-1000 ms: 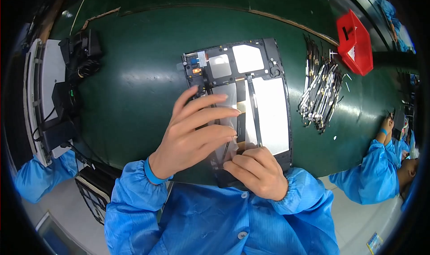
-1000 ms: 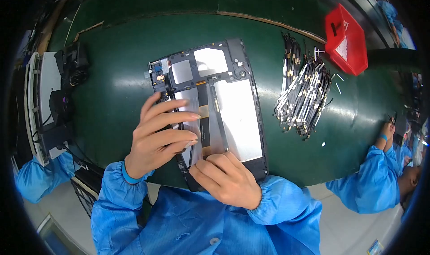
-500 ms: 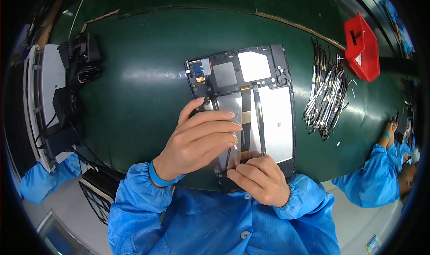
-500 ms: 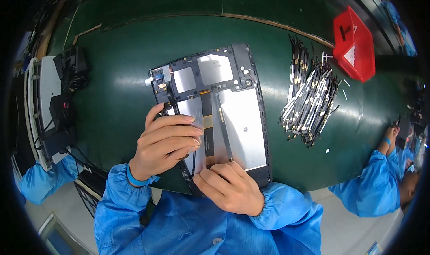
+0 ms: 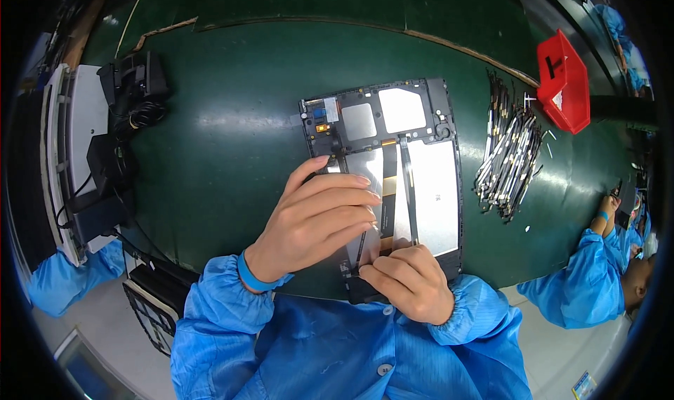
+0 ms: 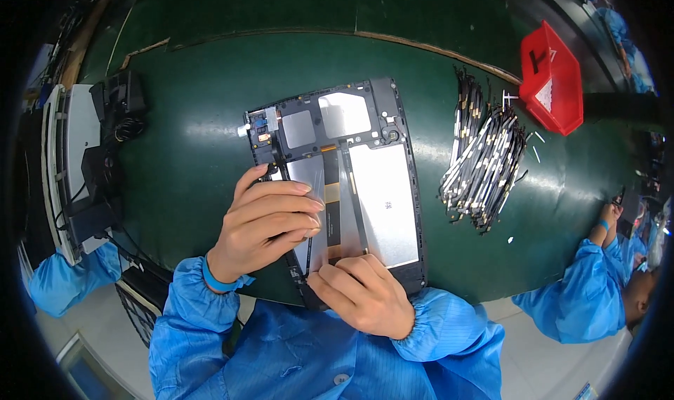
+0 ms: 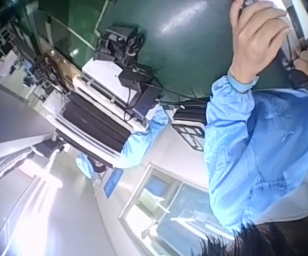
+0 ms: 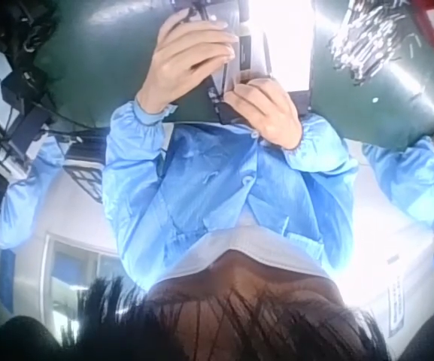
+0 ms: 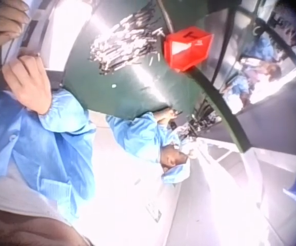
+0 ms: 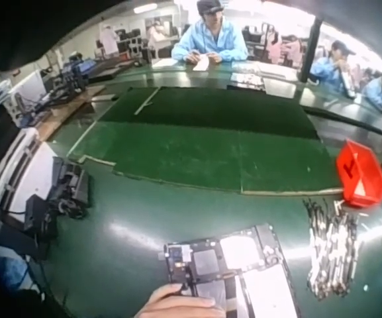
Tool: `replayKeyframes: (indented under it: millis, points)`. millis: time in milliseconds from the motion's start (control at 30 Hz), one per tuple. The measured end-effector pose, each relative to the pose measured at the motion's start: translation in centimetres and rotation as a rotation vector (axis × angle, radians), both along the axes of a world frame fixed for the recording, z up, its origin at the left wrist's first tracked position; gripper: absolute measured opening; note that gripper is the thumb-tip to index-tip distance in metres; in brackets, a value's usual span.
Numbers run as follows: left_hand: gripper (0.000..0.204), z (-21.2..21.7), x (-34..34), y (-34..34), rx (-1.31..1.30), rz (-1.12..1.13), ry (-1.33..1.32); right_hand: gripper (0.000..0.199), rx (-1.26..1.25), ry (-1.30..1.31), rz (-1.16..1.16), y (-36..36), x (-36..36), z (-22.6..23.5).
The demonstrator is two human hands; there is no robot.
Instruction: The person assembles internal components and ribbon cables into a tablet chassis by hand, using tweezers to manipulate the small parts.
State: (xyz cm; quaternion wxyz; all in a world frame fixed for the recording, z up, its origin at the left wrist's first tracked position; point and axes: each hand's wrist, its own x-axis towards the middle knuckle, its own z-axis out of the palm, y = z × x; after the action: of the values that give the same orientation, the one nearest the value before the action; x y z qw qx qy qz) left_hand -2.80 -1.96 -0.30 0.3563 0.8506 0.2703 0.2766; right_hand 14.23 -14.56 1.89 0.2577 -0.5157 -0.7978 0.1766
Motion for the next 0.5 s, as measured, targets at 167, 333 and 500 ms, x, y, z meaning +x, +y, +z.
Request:
replayKeyframes:
  millis: [167,333,500]
  points:
    - [0.011,-0.09,0.05,-0.13,0.000,0.018,-0.003,0.022,-0.016,0.007,-0.010,0.15,-0.06,0.14]
    - [0.012,-0.03,0.05,-0.09,-0.004,0.016,0.003,0.020,-0.013,0.002,-0.004,0.15,-0.12,-0.01]
    - [0.014,0.23,0.09,-0.01,0.005,0.022,0.007,0.021,0.014,0.005,-0.013,0.22,-0.26,-0.09]
